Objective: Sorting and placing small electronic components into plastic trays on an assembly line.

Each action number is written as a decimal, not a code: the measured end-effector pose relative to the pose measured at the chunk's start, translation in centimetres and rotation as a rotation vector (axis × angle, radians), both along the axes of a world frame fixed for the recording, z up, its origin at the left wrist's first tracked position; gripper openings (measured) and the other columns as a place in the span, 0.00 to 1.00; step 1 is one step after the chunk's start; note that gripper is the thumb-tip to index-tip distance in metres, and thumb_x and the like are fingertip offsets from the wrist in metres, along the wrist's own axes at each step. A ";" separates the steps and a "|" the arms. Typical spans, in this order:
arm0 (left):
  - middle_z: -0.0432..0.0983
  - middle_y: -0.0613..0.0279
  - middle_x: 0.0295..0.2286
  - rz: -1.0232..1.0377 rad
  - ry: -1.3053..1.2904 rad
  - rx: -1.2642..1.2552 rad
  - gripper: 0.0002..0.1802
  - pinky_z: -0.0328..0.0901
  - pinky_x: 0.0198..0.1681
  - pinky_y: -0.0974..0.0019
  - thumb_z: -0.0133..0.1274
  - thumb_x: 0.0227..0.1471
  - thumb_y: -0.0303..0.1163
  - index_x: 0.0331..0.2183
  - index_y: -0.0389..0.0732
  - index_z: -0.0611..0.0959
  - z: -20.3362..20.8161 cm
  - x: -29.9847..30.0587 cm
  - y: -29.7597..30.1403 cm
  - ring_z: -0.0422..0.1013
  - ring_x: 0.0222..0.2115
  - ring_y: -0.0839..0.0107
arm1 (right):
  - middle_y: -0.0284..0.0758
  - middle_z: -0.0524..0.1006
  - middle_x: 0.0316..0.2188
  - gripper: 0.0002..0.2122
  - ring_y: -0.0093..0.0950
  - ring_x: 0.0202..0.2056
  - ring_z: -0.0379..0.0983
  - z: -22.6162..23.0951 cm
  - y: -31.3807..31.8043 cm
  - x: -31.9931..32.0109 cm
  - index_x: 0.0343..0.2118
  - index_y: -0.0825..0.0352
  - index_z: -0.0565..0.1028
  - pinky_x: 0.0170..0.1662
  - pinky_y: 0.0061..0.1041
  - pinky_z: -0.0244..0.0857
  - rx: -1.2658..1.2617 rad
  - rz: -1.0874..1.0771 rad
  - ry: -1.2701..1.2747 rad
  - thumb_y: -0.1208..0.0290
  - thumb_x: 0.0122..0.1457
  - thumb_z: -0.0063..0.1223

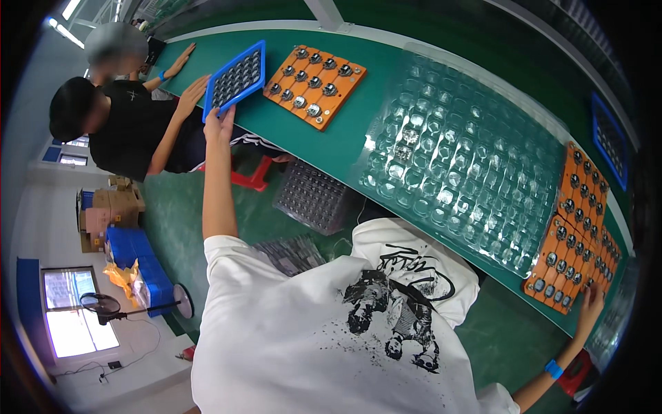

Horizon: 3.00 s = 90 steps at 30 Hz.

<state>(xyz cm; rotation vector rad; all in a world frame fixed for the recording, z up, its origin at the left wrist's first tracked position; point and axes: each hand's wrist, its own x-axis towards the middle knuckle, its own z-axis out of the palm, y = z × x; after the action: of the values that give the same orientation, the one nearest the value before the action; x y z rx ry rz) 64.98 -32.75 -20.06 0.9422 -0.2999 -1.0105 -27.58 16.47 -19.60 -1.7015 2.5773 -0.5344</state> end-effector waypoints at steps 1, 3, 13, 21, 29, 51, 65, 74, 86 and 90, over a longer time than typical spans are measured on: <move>0.62 0.34 0.48 0.057 0.012 0.002 0.19 0.68 0.49 0.38 0.39 0.51 0.15 0.47 0.24 0.63 -0.3 -0.5 -0.3 0.64 0.49 0.40 | 0.36 0.73 0.25 0.06 0.23 0.25 0.70 0.1 0.1 0.1 0.39 0.71 0.71 0.29 0.22 0.62 -0.003 0.010 0.022 0.75 0.62 0.47; 0.63 0.35 0.47 0.141 -0.031 -0.003 0.18 0.71 0.45 0.38 0.39 0.51 0.15 0.46 0.23 0.65 -0.8 -2.1 -0.5 0.68 0.45 0.39 | 0.37 0.73 0.26 0.07 0.24 0.27 0.70 0.4 0.4 -0.1 0.40 0.72 0.71 0.31 0.23 0.63 0.037 -0.012 0.014 0.75 0.62 0.47; 0.67 0.32 0.44 0.069 -0.075 0.145 0.17 0.73 0.42 0.40 0.45 0.53 0.19 0.45 0.23 0.65 -1.5 0.0 -1.0 0.69 0.43 0.37 | 0.36 0.74 0.27 0.10 0.23 0.29 0.71 0.5 0.0 1.0 0.44 0.72 0.70 0.33 0.23 0.64 0.057 -0.067 -0.054 0.74 0.62 0.47; 0.61 0.26 0.49 -0.182 -0.067 0.246 0.17 0.70 0.48 0.44 0.48 0.52 0.23 0.42 0.27 0.63 -0.4 -3.0 2.2 0.65 0.49 0.37 | 0.40 0.76 0.34 0.12 0.26 0.38 0.74 0.0 1.5 0.3 0.47 0.74 0.68 0.41 0.26 0.67 0.035 -0.085 -0.111 0.74 0.63 0.46; 0.62 0.46 0.48 -0.324 -0.340 0.220 0.18 0.57 0.58 0.45 0.47 0.55 0.30 0.44 0.28 0.68 4.6 -19.1 6.6 0.61 0.51 0.55 | 0.39 0.76 0.32 0.10 0.24 0.34 0.74 0.6 0.7 2.1 0.44 0.73 0.68 0.38 0.24 0.66 0.016 -0.077 -0.171 0.76 0.62 0.47; 0.68 0.48 0.39 -0.526 -0.156 0.196 0.12 0.71 0.49 0.54 0.45 0.58 0.23 0.42 0.25 0.68 2.1 -25.6 2.0 0.69 0.39 0.60 | 0.35 0.71 0.22 0.04 0.20 0.22 0.65 1.6 -0.2 2.9 0.36 0.71 0.68 0.27 0.22 0.58 0.036 -0.104 -0.117 0.79 0.59 0.47; 0.73 0.53 0.34 -0.552 -0.559 0.045 0.13 0.73 0.39 0.58 0.48 0.56 0.24 0.42 0.31 0.68 4.8 -26.6 0.9 0.73 0.33 0.64 | 0.31 0.68 0.20 0.05 0.18 0.23 0.63 1.0 -0.5 3.0 0.37 0.70 0.68 0.27 0.22 0.56 -0.010 -0.148 -0.188 0.78 0.59 0.49; 0.71 0.50 0.34 -0.650 -0.332 0.062 0.11 0.74 0.41 0.55 0.46 0.56 0.23 0.41 0.31 0.66 1.7 -30.4 -9.3 0.72 0.31 0.61 | 0.36 0.68 0.21 0.05 0.25 0.22 0.64 1.6 -1.0 3.4 0.37 0.70 0.68 0.27 0.26 0.57 0.014 -0.076 -0.048 0.78 0.58 0.49; 0.72 0.47 0.32 -0.592 -0.185 0.101 0.10 0.75 0.39 0.48 0.45 0.55 0.20 0.40 0.27 0.70 -2.0 -35.3 -21.2 0.71 0.25 0.61 | 0.38 0.68 0.18 0.06 0.28 0.20 0.63 2.3 -1.4 5.0 0.35 0.71 0.68 0.24 0.26 0.57 -0.008 -0.186 -0.148 0.80 0.56 0.50; 0.72 0.44 0.36 -0.489 -0.289 0.273 0.13 0.73 0.41 0.42 0.44 0.56 0.19 0.45 0.30 0.70 -1.5 -36.5 -21.8 0.74 0.31 0.54 | 0.41 0.73 0.21 0.05 0.31 0.22 0.69 2.3 -0.9 5.0 0.36 0.72 0.71 0.27 0.26 0.61 -0.066 -0.228 -0.191 0.80 0.56 0.50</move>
<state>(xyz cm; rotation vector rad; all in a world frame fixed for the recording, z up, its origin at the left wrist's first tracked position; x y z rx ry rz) 28.49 -54.51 -21.57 1.3028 -0.6697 -1.3855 -22.54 15.57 -17.31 -1.3042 2.6537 -0.7572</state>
